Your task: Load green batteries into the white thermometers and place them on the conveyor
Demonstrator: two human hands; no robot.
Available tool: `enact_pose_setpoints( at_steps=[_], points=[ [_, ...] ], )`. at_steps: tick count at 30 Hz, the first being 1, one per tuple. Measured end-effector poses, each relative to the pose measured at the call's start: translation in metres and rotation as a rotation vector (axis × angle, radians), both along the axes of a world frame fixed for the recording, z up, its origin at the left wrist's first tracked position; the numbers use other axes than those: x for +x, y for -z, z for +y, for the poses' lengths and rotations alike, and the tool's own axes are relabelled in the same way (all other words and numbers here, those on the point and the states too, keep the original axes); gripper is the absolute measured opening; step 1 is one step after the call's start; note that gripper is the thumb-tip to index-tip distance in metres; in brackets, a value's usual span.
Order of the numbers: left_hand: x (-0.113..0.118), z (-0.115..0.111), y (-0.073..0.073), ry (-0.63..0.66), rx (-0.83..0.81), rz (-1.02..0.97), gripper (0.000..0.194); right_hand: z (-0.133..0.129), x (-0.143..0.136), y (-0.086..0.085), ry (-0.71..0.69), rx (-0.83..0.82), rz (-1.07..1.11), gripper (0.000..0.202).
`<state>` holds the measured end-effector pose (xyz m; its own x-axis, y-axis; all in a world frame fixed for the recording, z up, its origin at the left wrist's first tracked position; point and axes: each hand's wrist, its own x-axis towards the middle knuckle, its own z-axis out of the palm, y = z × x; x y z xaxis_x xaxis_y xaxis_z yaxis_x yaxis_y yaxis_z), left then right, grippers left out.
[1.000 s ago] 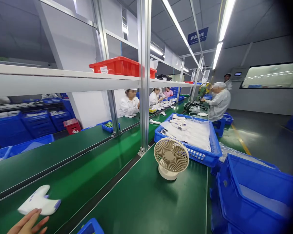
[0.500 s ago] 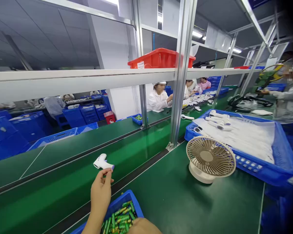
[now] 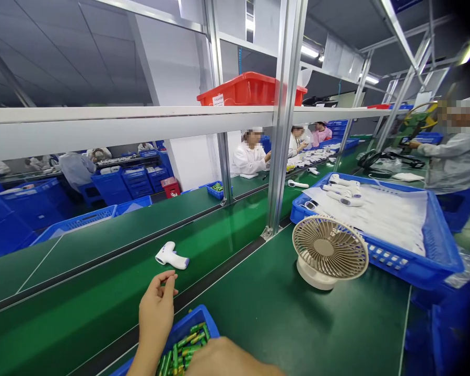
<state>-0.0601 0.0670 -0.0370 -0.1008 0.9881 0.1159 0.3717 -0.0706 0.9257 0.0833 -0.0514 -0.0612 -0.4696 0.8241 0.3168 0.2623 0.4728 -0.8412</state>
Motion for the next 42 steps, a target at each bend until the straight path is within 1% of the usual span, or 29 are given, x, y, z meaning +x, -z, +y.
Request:
enact_pose_setpoints(
  at_steps=[1, 3, 4, 5, 6, 8, 10, 11, 13, 15, 20, 23, 26, 28, 32, 35, 38, 42],
  points=[
    [0.003, -0.002, 0.000, 0.018, 0.021, -0.012, 0.052, 0.000, 0.002, -0.009, 0.090, -0.009, 0.102, 0.007],
    [0.010, -0.010, -0.002, 0.095, 0.066, -0.040, 0.046, 0.001, 0.006, -0.022, 0.374, -0.044, 0.321, 0.006],
    [0.014, -0.014, -0.003, 0.156, 0.083, -0.048, 0.043, 0.003, 0.009, -0.026, 0.520, -0.053, 0.402, 0.006],
    [0.018, -0.019, -0.004, 0.235, 0.094, -0.046, 0.039, 0.006, 0.012, -0.027, 0.638, -0.047, 0.455, 0.006],
    [0.022, -0.025, -0.005, 0.324, 0.102, -0.026, 0.035, 0.008, 0.014, -0.026, 0.719, -0.022, 0.488, 0.007],
    [0.029, -0.035, -0.008, 0.497, 0.124, 0.060, 0.030, 0.015, 0.019, -0.019, 0.786, 0.030, 0.521, 0.010],
    [0.034, -0.042, -0.011, 0.611, 0.163, 0.162, 0.031, 0.020, 0.022, -0.009, 0.789, 0.040, 0.547, 0.011],
    [0.035, -0.044, -0.012, 0.637, 0.186, 0.199, 0.032, 0.022, 0.023, -0.005, 0.785, 0.027, 0.558, 0.012],
    [0.036, -0.046, -0.013, 0.650, 0.220, 0.225, 0.032, 0.023, 0.024, 0.000, 0.777, 0.005, 0.575, 0.013],
    [0.036, -0.045, -0.013, 0.652, 0.234, 0.225, 0.031, 0.024, 0.023, 0.001, 0.767, -0.007, 0.592, 0.015],
    [0.035, -0.042, -0.012, 0.668, 0.225, 0.216, 0.030, 0.025, 0.021, 0.003, 0.749, -0.054, 0.729, 0.031],
    [0.035, -0.044, -0.014, 0.656, 0.213, 0.221, 0.030, 0.027, 0.022, 0.009, 0.752, -0.069, 0.743, 0.033],
    [0.035, -0.046, -0.016, 0.644, 0.176, 0.236, 0.032, 0.028, 0.025, 0.013, 0.805, -0.029, 0.649, 0.029],
    [0.035, -0.046, -0.017, 0.642, 0.140, 0.231, 0.035, 0.028, 0.028, 0.013, 0.831, 0.033, 0.528, 0.026],
    [0.033, -0.045, -0.017, 0.655, 0.097, 0.212, 0.040, 0.026, 0.032, 0.010, 0.812, 0.221, 0.272, 0.030],
    [0.033, -0.046, -0.017, 0.669, 0.093, 0.206, 0.039, 0.025, 0.033, 0.009, 0.782, 0.315, 0.169, 0.033],
    [0.033, -0.047, -0.017, 0.673, 0.093, 0.205, 0.040, 0.025, 0.034, 0.011, 0.774, 0.299, 0.140, 0.030],
    [0.035, -0.047, -0.017, 0.670, 0.127, 0.188, 0.038, 0.029, 0.038, 0.014, 0.820, 0.199, 0.134, 0.021]
  ],
)
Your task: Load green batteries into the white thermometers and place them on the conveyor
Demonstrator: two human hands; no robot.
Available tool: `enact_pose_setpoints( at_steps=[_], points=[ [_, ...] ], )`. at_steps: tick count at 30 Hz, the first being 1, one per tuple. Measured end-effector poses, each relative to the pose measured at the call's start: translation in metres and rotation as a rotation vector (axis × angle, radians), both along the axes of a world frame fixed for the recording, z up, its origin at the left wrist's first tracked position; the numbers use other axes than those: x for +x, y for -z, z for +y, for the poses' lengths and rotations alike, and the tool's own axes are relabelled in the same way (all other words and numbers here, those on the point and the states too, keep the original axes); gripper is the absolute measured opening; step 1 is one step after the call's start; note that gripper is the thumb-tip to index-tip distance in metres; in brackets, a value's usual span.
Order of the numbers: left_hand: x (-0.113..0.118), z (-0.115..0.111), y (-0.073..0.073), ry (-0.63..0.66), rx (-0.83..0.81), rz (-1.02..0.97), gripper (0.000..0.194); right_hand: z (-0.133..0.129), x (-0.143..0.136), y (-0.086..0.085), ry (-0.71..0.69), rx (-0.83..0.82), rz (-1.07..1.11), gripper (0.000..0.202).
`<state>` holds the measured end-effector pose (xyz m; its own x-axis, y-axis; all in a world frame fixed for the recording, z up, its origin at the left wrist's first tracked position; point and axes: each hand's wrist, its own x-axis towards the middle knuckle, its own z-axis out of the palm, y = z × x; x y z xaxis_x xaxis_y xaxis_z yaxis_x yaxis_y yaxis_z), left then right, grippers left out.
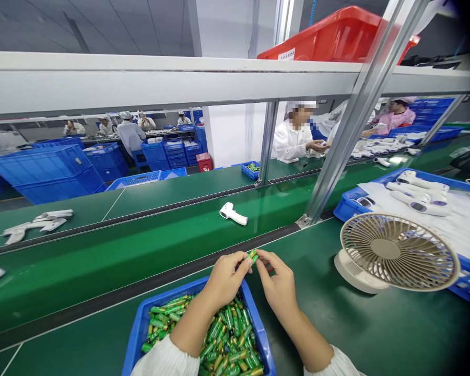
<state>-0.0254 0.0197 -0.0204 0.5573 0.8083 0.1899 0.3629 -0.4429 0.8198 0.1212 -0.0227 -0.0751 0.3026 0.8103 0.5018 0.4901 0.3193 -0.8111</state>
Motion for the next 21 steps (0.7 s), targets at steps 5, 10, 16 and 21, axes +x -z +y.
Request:
enact_pose_setpoints(
  at_steps=[5, 10, 16, 21],
  points=[
    [0.0019, 0.0020, 0.0021, -0.022, 0.067, -0.060, 0.034, 0.0019, -0.0010, -0.0044, -0.024, -0.055, 0.138, 0.021],
    [0.0022, 0.0038, 0.0039, 0.011, 0.065, -0.125, 0.032, 0.0035, -0.0040, -0.0043, -0.134, -0.097, 0.430, 0.029],
    [0.0017, 0.0040, 0.0067, -0.004, 0.059, -0.107, 0.033, 0.0011, -0.0042, -0.0024, -0.151, -0.130, 0.489, 0.037],
    [0.0027, 0.0033, 0.0075, -0.008, 0.056, -0.106, 0.030, -0.0008, -0.0044, -0.0046, -0.112, -0.150, 0.391, 0.034]
  ],
)
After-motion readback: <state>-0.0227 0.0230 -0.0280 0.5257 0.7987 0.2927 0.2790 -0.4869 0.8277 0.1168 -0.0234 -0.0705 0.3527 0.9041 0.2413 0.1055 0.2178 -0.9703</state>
